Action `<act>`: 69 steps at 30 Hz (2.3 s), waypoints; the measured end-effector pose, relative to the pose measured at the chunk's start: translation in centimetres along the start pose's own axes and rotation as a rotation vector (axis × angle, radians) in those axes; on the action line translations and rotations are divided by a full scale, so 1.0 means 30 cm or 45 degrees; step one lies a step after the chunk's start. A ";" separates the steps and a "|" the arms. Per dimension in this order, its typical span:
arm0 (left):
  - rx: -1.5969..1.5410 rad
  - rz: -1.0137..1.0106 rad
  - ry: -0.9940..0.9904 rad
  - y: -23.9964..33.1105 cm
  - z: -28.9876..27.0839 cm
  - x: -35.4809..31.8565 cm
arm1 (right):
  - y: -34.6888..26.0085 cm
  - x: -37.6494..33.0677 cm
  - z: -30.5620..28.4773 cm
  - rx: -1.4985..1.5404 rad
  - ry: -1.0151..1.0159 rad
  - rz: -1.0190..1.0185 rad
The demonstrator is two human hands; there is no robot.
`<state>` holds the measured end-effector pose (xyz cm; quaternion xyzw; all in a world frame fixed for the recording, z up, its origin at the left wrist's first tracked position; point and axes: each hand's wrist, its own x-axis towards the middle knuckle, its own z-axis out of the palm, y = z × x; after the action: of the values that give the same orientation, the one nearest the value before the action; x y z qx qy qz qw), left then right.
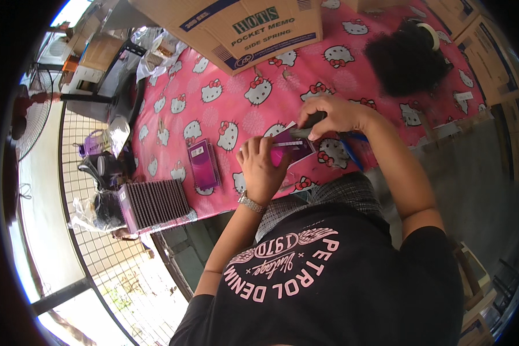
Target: The person organizes a stack of notebooks by picking up each one, turning it over, and aligning it into a neat pile on the table.
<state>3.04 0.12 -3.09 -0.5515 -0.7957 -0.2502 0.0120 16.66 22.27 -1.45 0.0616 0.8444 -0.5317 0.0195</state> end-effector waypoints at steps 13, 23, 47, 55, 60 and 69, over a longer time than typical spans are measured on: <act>-0.378 0.022 -0.080 -0.174 -0.039 -0.007 | -0.035 0.047 0.037 0.716 -0.080 0.123; -0.646 0.031 -0.154 -0.191 -0.053 0.004 | -0.057 0.110 0.064 0.472 -0.137 0.100; -0.706 -0.065 -0.235 -0.209 -0.066 0.019 | -0.040 0.162 0.116 0.672 -0.178 0.063; -0.911 -0.335 -0.097 -0.218 -0.047 0.009 | 0.207 -0.096 0.095 -0.734 1.041 0.179; -0.849 -0.481 0.036 -0.233 -0.007 -0.046 | 0.112 -0.341 0.429 -1.187 0.877 0.451; -0.816 -0.318 0.094 -0.252 0.039 -0.075 | -0.161 -0.153 0.433 -0.524 0.861 -0.175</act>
<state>-2.46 -3.37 -7.67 -0.4163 -0.7370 -0.5066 -0.1639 20.18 8.13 -2.30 0.1711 0.8943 -0.3012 -0.2833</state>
